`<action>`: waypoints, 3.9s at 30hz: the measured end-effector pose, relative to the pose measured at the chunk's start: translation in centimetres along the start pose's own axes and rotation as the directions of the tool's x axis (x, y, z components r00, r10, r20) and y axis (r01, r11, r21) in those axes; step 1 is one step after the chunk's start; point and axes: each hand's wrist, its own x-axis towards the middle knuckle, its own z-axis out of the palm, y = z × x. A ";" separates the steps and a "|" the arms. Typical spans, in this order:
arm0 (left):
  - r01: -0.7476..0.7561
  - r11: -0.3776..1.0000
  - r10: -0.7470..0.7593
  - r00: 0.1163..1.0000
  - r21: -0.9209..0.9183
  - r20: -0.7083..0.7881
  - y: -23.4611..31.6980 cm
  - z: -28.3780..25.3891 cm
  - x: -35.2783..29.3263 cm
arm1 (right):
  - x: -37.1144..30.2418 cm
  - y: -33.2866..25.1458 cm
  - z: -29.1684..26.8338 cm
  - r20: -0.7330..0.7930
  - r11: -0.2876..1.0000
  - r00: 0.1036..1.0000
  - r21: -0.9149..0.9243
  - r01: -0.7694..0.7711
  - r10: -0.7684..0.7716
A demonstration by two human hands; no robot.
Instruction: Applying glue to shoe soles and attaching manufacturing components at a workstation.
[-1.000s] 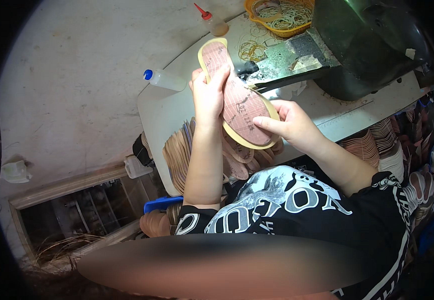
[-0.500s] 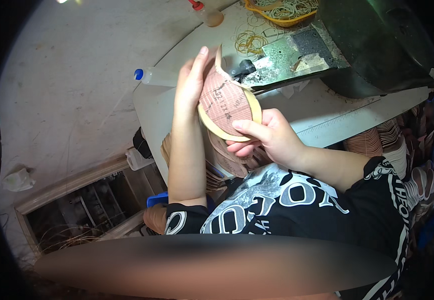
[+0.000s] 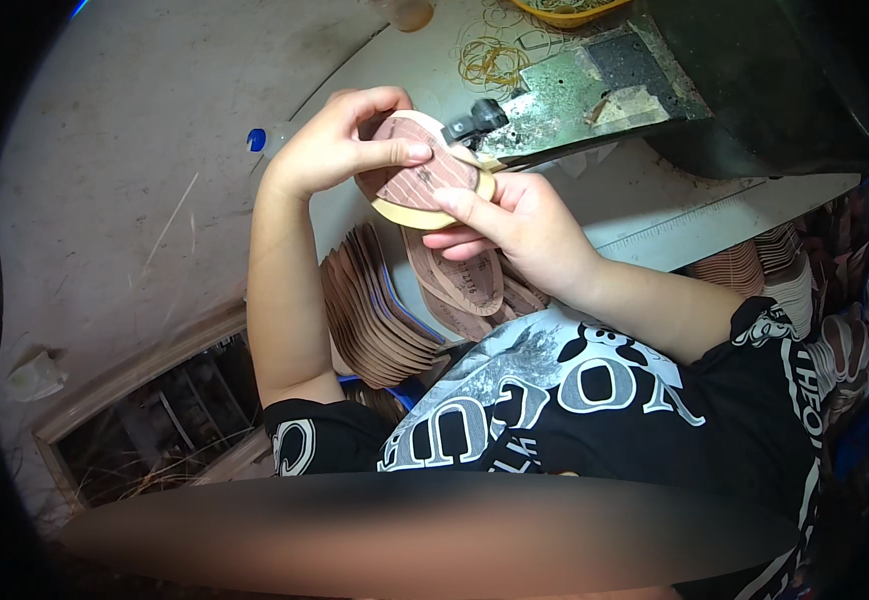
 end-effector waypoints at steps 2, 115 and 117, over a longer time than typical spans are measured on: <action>0.071 0.994 -0.074 0.997 -0.084 -0.032 0.4 0.2 -0.5 | 0.1 0.0 0.0 0.019 0.999 1.000 0.042 0.017 -0.018; 0.152 0.965 -0.154 0.988 -0.211 0.011 1.5 3.8 -3.6 | -0.2 -2.9 0.5 -0.110 0.987 0.982 -0.009 -0.158 0.156; 0.182 0.948 -0.186 0.983 -0.260 0.011 1.6 4.4 -3.6 | -0.1 -3.1 0.3 -0.092 0.983 0.980 -0.020 -0.180 0.178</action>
